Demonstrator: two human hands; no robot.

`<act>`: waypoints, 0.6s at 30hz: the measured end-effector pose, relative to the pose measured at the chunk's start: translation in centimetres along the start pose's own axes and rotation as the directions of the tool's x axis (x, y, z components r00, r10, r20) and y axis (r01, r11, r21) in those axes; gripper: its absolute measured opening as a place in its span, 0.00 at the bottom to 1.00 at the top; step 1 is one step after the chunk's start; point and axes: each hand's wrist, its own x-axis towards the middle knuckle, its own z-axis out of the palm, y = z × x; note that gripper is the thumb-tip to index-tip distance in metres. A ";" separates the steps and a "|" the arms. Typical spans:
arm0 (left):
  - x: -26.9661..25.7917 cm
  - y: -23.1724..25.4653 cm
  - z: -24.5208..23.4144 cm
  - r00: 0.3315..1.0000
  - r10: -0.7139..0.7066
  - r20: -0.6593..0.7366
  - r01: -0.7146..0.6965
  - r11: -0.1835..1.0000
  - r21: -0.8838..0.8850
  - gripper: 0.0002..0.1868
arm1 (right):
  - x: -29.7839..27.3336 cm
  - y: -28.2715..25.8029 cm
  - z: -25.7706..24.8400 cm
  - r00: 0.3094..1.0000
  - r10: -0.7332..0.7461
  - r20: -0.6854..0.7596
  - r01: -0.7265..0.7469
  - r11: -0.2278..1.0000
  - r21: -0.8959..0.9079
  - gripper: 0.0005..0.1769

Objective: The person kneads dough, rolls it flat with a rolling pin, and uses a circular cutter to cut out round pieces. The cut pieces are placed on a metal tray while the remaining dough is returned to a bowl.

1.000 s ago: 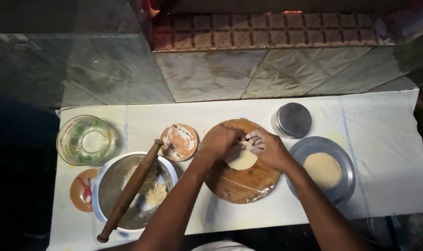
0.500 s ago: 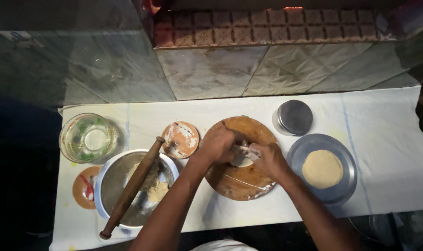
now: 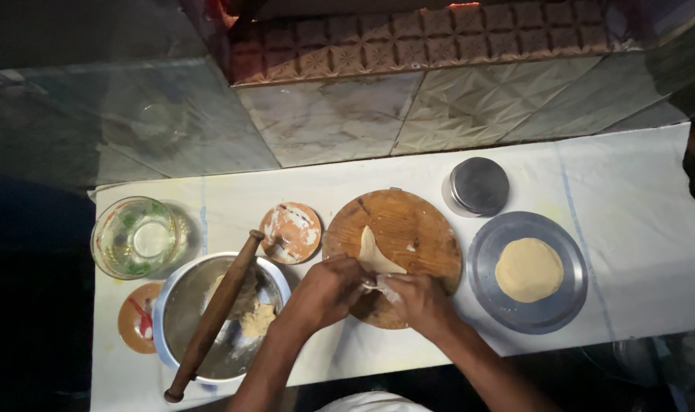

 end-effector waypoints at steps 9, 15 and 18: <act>-0.7 2.1 -2.0 0.976 -0.204 -0.070 0.190 0.967 -0.169 0.11 | 0.4 -4.2 -1.4 0.960 0.234 0.153 -0.263 0.941 0.212 0.17; 0.4 -1.6 -0.1 0.902 -0.402 0.156 0.351 0.475 -0.807 0.16 | 1.7 -3.4 -3.5 0.876 0.276 0.396 -0.482 0.476 0.735 0.16; 0.6 -4.0 2.5 0.828 -0.399 0.395 0.537 0.358 -0.763 0.14 | 2.2 -1.7 -4.7 0.834 0.290 0.469 -0.541 0.266 0.798 0.20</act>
